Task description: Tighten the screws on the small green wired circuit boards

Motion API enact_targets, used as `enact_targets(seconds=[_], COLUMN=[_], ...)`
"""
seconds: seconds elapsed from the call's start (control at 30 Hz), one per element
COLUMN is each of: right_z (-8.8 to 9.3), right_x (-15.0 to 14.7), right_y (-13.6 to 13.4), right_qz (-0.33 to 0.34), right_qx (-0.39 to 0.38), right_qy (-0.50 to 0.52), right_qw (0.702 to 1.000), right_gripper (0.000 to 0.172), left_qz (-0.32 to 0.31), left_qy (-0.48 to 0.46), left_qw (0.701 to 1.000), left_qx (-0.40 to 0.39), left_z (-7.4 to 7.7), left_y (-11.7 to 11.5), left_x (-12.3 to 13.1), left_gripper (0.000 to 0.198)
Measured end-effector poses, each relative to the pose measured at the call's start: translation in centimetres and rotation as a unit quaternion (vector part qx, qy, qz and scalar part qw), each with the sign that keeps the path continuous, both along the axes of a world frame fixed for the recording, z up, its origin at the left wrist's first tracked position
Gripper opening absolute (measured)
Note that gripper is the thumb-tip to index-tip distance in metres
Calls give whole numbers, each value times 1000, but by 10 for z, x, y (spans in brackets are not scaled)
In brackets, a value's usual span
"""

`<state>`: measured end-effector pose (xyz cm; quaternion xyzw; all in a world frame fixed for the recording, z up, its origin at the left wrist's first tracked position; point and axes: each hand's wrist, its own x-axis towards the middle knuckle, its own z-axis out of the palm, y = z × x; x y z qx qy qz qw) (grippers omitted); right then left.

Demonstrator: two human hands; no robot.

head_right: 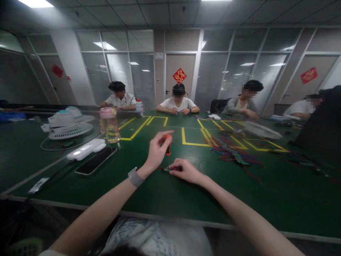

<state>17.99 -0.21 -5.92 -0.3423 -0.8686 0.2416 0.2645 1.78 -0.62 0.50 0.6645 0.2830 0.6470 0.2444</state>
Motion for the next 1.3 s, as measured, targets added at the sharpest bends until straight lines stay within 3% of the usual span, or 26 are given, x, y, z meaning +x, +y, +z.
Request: enact_targets(seconds=[0.07, 0.13, 0.33, 0.57, 0.77, 1.0, 1.23, 1.3], right_z=[0, 0, 0, -1, -2, -2, 1, 2], right_x=[0, 0, 0, 0, 1, 0, 0, 0], right_y=[0, 0, 0, 0, 1, 1, 0, -1], right_qz=[0, 0, -1, -4, 2, 1, 1, 1], right_qx=[-3, -4, 0, 2, 4, 7, 2, 0], right_qy=[1, 1, -8, -8, -8, -4, -7, -8], right_qw=[1000, 1000, 1000, 1000, 1000, 1000, 1000, 1000], right_gripper=[23, 24, 26, 25, 26, 26, 25, 25], left_qz=[45, 49, -59, 42, -69, 36, -72, -64], left_qy=[22, 24, -24, 23, -23, 11, -28, -26], left_qw=[998, 998, 998, 998, 997, 999, 997, 997], left_qx=[25, 27, -23, 37, -19, 37, -30, -30], left_z=[1, 1, -2, 2, -1, 0, -1, -1], left_y=[-1, 0, 2, -1, 1, -1, 1, 0], left_x=[-2, -3, 0, -2, 1, -1, 1, 1], left_gripper=[16, 20, 31, 17, 31, 16, 31, 29])
